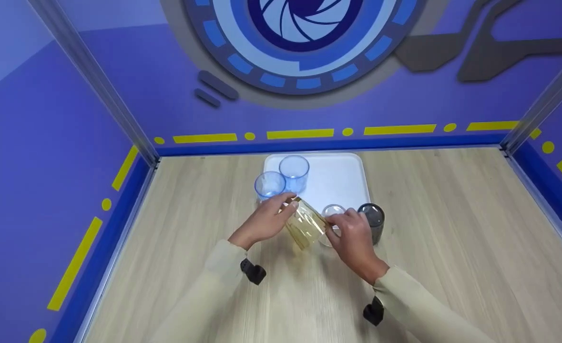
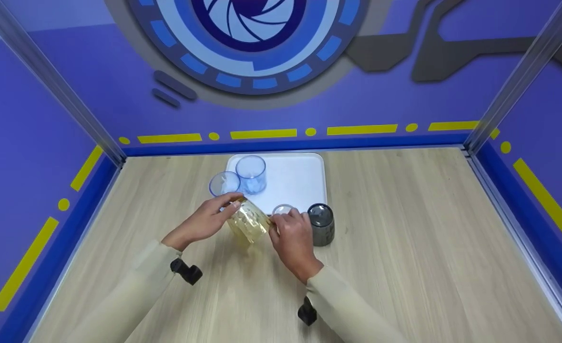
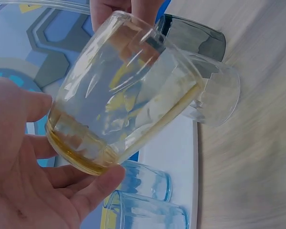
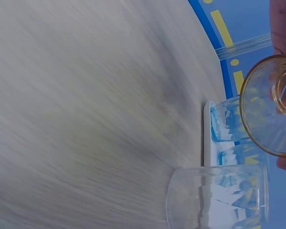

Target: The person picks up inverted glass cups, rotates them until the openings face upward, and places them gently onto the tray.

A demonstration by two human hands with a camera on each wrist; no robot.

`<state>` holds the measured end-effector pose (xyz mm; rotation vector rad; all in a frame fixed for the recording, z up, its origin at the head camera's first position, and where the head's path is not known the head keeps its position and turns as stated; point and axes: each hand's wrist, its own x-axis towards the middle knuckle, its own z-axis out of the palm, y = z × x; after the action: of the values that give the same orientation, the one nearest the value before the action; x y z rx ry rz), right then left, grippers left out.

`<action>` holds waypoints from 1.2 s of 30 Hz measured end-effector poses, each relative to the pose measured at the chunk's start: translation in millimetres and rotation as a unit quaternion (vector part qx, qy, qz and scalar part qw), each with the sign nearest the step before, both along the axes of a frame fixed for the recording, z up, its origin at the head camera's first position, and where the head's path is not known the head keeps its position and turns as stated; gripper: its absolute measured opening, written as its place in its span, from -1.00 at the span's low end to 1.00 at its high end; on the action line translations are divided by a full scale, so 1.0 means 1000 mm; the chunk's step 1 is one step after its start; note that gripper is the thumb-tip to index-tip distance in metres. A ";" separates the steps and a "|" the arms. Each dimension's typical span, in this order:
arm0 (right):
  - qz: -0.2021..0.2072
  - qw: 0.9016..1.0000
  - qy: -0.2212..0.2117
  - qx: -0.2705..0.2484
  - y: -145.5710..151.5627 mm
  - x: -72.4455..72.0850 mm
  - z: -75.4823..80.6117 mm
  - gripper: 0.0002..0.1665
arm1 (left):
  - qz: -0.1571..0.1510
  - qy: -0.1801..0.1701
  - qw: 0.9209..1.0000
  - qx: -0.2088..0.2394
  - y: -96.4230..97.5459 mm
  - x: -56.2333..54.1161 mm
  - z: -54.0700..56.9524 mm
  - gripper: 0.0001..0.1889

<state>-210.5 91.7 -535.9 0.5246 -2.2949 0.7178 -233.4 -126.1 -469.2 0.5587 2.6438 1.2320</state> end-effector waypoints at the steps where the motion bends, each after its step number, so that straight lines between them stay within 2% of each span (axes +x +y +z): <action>1: -0.001 1.000 -0.001 -0.001 0.000 0.000 0.001 -0.84 | 0.001 0.001 1.000 0.000 0.000 0.000 0.000 -0.52; 7: -0.004 1.000 -0.009 -0.010 0.001 0.000 0.003 -0.89 | 0.005 0.006 1.000 -0.007 0.000 0.001 0.002 -0.53; 12: -0.005 1.000 0.002 -0.017 0.002 0.000 0.005 -0.90 | 0.005 0.005 1.000 -0.011 0.001 0.001 0.001 -0.53; 23: -0.006 1.000 0.012 -0.021 0.004 -0.003 0.009 -0.93 | 0.016 -0.031 0.999 -0.022 0.002 0.004 0.000 -0.44; 28: -0.002 0.999 0.030 -0.022 0.006 -0.004 0.009 -0.93 | 0.013 -0.027 0.999 -0.021 0.002 0.006 0.000 -0.45; 36: -0.004 0.999 0.028 -0.021 0.005 -0.004 0.012 -0.91 | 0.010 -0.020 1.000 -0.020 0.002 0.010 -0.001 -0.45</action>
<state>-214.9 96.7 -524.3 0.5095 -2.2247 0.7371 -223.8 -124.4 -470.2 0.4975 2.6406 1.1797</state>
